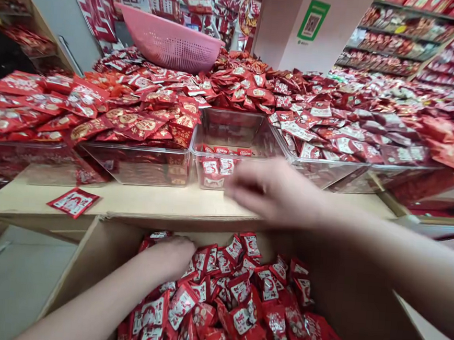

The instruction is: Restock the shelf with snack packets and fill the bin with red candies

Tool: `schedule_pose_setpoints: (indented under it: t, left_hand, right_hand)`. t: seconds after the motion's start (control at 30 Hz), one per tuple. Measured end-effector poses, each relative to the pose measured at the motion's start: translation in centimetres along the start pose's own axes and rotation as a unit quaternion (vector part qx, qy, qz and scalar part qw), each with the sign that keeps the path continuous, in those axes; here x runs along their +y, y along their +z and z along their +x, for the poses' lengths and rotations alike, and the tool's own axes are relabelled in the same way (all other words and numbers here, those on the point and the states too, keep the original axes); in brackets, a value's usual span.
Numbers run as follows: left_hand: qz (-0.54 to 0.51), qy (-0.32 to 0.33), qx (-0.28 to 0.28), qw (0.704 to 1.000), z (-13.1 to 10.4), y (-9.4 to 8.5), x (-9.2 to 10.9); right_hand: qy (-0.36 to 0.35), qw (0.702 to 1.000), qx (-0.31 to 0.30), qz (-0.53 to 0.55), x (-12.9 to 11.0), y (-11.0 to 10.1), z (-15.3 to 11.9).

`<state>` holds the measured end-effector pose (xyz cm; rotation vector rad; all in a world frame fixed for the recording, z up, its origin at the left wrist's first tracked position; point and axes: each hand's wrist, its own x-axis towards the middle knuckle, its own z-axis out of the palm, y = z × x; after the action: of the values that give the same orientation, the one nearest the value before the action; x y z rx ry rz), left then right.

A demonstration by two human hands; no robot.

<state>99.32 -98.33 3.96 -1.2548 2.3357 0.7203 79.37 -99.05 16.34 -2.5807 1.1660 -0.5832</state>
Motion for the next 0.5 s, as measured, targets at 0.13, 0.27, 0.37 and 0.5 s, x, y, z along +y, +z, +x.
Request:
schedule_pose_setpoints:
  t: [0.13, 0.27, 0.37, 0.5]
  left_hand:
    - [0.036, 0.000, -0.050, 0.998, 0.6, 0.7, 0.1]
    - [0.054, -0.005, -0.064, 0.997, 1.0, 1.0, 0.5]
    - [0.058, 0.006, -0.055, 0.997, 1.0, 1.1, 0.6]
    - [0.042, 0.025, -0.019, 0.999, 1.1, 1.5, 0.2]
  right_hand:
    - [0.008, 0.972, -0.234, 0.027, 0.9, 6.7, -7.5]
    - [0.081, 0.960, -0.267, 0.015, 4.3, 12.6, -10.8]
    - [0.120, 0.941, -0.317, -0.021, 5.1, 13.8, -11.0]
    - [0.178, 0.918, -0.351, -0.055, 5.0, 12.8, -10.2]
